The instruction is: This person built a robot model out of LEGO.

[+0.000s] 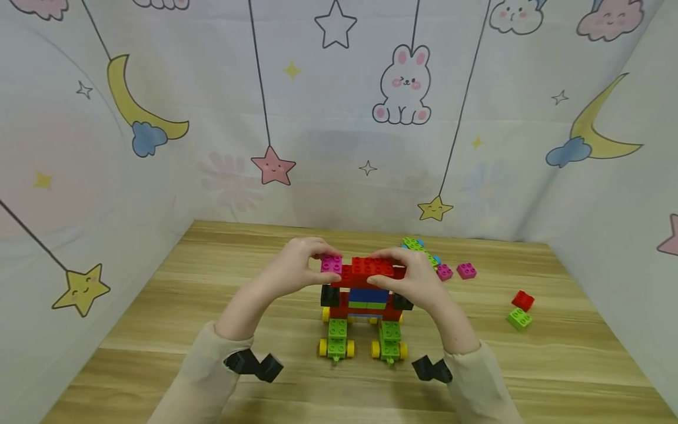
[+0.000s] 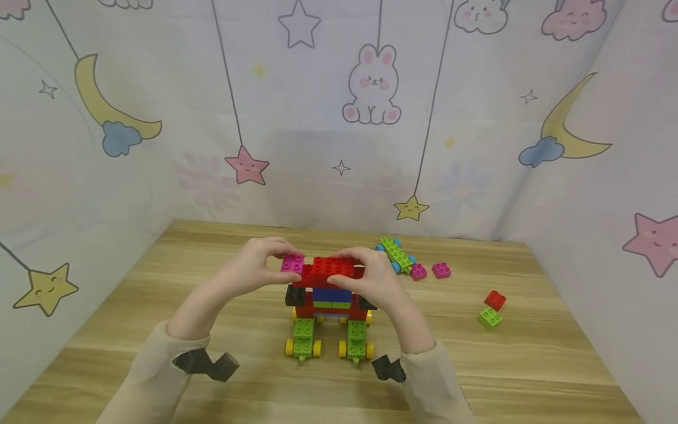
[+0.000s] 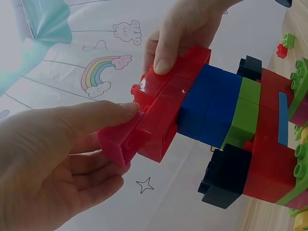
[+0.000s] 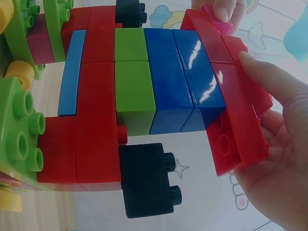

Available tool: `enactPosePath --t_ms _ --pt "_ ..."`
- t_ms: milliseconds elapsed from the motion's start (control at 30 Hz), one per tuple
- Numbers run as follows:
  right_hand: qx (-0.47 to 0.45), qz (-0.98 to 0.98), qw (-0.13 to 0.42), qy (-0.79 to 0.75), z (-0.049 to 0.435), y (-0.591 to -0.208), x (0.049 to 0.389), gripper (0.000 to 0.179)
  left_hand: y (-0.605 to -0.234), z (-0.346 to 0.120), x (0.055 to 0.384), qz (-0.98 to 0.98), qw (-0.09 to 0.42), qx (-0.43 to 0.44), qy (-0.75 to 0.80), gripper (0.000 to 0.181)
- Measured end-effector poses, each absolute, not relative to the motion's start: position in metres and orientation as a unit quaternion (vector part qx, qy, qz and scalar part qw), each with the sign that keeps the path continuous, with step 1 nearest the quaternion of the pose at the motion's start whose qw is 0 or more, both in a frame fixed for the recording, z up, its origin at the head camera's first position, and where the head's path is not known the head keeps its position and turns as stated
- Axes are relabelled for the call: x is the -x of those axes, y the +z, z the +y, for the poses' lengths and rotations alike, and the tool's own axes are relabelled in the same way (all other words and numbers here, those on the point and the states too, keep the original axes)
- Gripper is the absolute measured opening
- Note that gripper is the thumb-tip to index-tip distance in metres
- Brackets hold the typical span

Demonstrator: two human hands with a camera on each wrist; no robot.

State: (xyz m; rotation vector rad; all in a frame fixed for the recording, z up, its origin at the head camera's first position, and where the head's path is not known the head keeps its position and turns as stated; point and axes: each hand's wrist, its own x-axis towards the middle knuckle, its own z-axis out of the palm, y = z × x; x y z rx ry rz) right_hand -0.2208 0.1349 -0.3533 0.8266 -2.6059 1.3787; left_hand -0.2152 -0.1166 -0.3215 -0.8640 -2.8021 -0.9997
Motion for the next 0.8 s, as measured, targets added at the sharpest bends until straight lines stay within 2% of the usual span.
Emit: enactPosePath --t_ms 367,533,800 --pt "-0.266 -0.855 0.034 0.444 0.135 -0.351 0.219 0.037 -0.324 -0.117 0.213 -0.904 0.024 0.276 -0.325 0.038" --pt "-0.266 -0.860 0.022 0.434 0.135 -0.347 0.219 0.036 -0.331 -0.119 0.212 -0.897 0.045 0.293 -0.327 0.038" --pt "-0.289 -0.878 0.010 0.382 0.134 -0.335 0.219 0.036 -0.340 -0.124 0.214 -0.880 0.074 0.325 -0.339 0.056"
